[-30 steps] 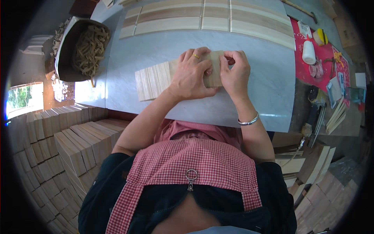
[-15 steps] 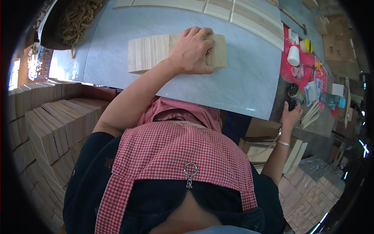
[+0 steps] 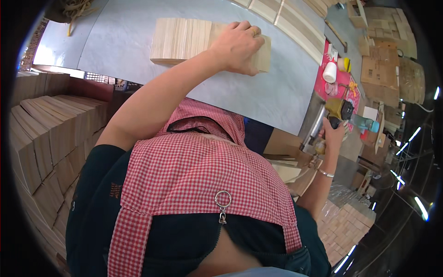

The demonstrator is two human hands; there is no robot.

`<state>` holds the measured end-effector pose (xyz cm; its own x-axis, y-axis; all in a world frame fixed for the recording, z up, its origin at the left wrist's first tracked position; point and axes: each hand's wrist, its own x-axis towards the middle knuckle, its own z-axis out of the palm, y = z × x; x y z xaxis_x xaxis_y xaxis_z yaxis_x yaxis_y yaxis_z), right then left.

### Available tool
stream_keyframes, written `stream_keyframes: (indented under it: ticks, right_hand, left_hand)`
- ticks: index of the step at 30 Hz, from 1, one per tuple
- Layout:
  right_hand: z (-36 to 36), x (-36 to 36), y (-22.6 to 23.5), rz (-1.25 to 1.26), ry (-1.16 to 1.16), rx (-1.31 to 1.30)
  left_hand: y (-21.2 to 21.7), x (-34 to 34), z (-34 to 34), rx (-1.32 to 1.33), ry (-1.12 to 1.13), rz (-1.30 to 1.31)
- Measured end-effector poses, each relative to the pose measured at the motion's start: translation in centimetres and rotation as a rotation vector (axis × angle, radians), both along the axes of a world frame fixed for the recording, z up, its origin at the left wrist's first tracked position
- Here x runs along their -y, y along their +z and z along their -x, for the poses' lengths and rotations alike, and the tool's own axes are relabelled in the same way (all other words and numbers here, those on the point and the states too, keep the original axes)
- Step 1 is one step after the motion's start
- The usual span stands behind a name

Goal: Assembling wooden boxes by gluing slats together and using a pneumatic nail gun.

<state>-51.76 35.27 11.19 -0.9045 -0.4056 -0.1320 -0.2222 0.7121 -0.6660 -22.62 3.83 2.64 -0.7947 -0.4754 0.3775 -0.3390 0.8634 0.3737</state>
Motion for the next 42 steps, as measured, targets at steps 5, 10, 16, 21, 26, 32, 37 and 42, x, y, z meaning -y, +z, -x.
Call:
stream_keyframes:
  ticks: [5, 10, 16, 21, 26, 32, 37, 42]
  right_hand:
    - [-11.2, 6.9, 4.5, -0.024, 0.256, 0.070]
    - [-15.1, 9.7, 5.6, 0.002, 0.381, 0.171]
    - [-16.0, 11.3, 5.9, -0.058, 0.316, 0.201]
    - [-16.3, 11.6, 5.9, -0.082, 0.335, 0.199]
    - [-16.7, 12.4, 6.4, -0.084, 0.374, 0.178]
    - [-16.2, 14.0, 6.2, -0.054, 0.358, 0.159]
    - [-15.8, 14.9, 5.9, -0.065, 0.357, 0.165]
    - [-15.8, 15.3, 6.0, -0.112, 0.345, 0.186]
  left_hand:
    - [0.1, -0.1, 0.0, 0.006, 0.003, -0.015]
    - [0.3, -0.2, -0.1, 0.019, 0.000, -0.032]
    - [0.4, -0.3, -0.2, 0.013, 0.005, -0.043]
    - [0.7, -0.2, -0.1, 0.037, 0.009, -0.056]
    - [0.9, -0.1, -0.2, 0.048, 0.014, -0.076]
    - [0.1, -0.3, 0.0, -0.068, 0.043, 0.019]
    - [0.1, -0.4, -0.1, -0.058, 0.037, 0.004]
    - [0.3, -0.3, -0.1, -0.037, 0.028, -0.022]
